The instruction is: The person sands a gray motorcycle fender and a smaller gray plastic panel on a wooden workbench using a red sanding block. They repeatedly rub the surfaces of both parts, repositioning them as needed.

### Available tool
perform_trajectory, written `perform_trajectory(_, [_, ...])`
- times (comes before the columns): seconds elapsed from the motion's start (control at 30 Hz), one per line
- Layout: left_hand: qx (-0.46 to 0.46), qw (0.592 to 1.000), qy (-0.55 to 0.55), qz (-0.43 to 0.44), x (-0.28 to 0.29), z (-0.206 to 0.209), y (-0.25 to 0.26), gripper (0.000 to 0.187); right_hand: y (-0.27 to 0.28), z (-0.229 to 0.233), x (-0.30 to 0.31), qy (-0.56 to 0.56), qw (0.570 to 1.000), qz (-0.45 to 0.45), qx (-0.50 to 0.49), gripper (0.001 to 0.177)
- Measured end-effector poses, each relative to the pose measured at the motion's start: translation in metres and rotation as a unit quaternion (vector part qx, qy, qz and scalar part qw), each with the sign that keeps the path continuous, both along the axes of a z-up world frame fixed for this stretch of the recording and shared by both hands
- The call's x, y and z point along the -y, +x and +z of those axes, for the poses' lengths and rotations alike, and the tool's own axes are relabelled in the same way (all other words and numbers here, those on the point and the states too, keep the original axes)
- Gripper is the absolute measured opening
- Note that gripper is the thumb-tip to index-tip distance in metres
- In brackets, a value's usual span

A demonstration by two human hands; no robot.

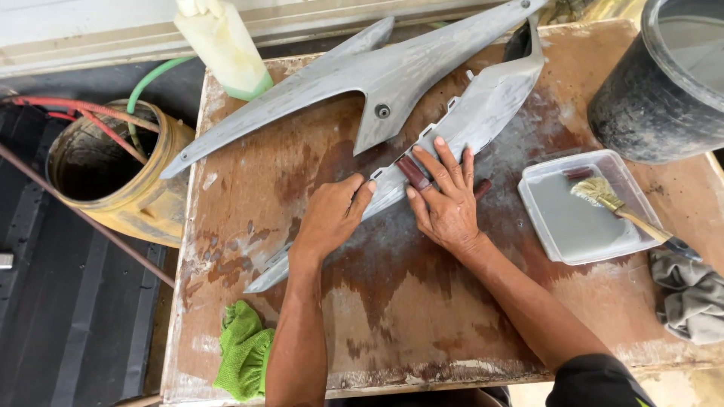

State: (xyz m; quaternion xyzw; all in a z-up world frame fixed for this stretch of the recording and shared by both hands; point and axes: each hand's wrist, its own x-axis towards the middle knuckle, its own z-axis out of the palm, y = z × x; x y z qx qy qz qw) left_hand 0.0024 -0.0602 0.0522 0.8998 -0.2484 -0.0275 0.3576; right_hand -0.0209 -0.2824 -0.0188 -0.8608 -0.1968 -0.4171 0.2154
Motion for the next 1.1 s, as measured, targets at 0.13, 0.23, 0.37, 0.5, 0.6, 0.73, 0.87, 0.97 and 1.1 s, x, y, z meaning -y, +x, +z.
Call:
perform_trajectory(0.13, [0.022,0.999,0.033,0.016,0.001,0.005,-0.001,0.048,0.003,0.000,0.001,0.004,1.000,-0.003,0.009,0.029])
perform_trajectory(0.23, [0.029,0.999,0.035,0.029,0.000,0.008,-0.001,0.051,0.011,-0.002,0.005,0.010,1.000,0.008,0.015,0.028])
perform_trajectory(0.37, [0.017,0.999,0.034,0.032,-0.002,0.008,0.004,0.049,0.022,0.007,0.017,0.003,0.999,-0.027,0.020,0.033])
perform_trajectory(0.5, [0.010,0.999,0.015,0.040,-0.005,0.002,0.010,0.049,0.023,-0.007,-0.002,0.004,1.000,0.014,0.014,0.033])
perform_trajectory(0.6, [0.009,0.999,0.011,0.044,-0.006,0.004,0.009,0.049,0.018,0.000,-0.009,-0.002,1.000,0.029,0.001,0.031])
perform_trajectory(0.73, [0.006,0.999,0.009,0.044,-0.006,0.002,0.011,0.049,0.034,-0.001,0.015,-0.030,0.999,-0.021,0.000,0.037])
perform_trajectory(0.87, [0.011,0.999,0.005,0.043,-0.006,-0.002,0.013,0.051,0.023,-0.005,-0.007,-0.003,1.000,-0.008,-0.005,0.037])
perform_trajectory(0.97, [0.020,0.999,-0.004,0.045,-0.008,-0.004,0.016,0.051,0.023,-0.008,-0.015,-0.005,1.000,0.025,-0.003,0.036])
perform_trajectory(1.1, [0.022,0.999,-0.006,0.047,-0.006,0.001,0.012,0.051,0.026,0.008,0.008,-0.029,0.999,-0.026,-0.011,0.036])
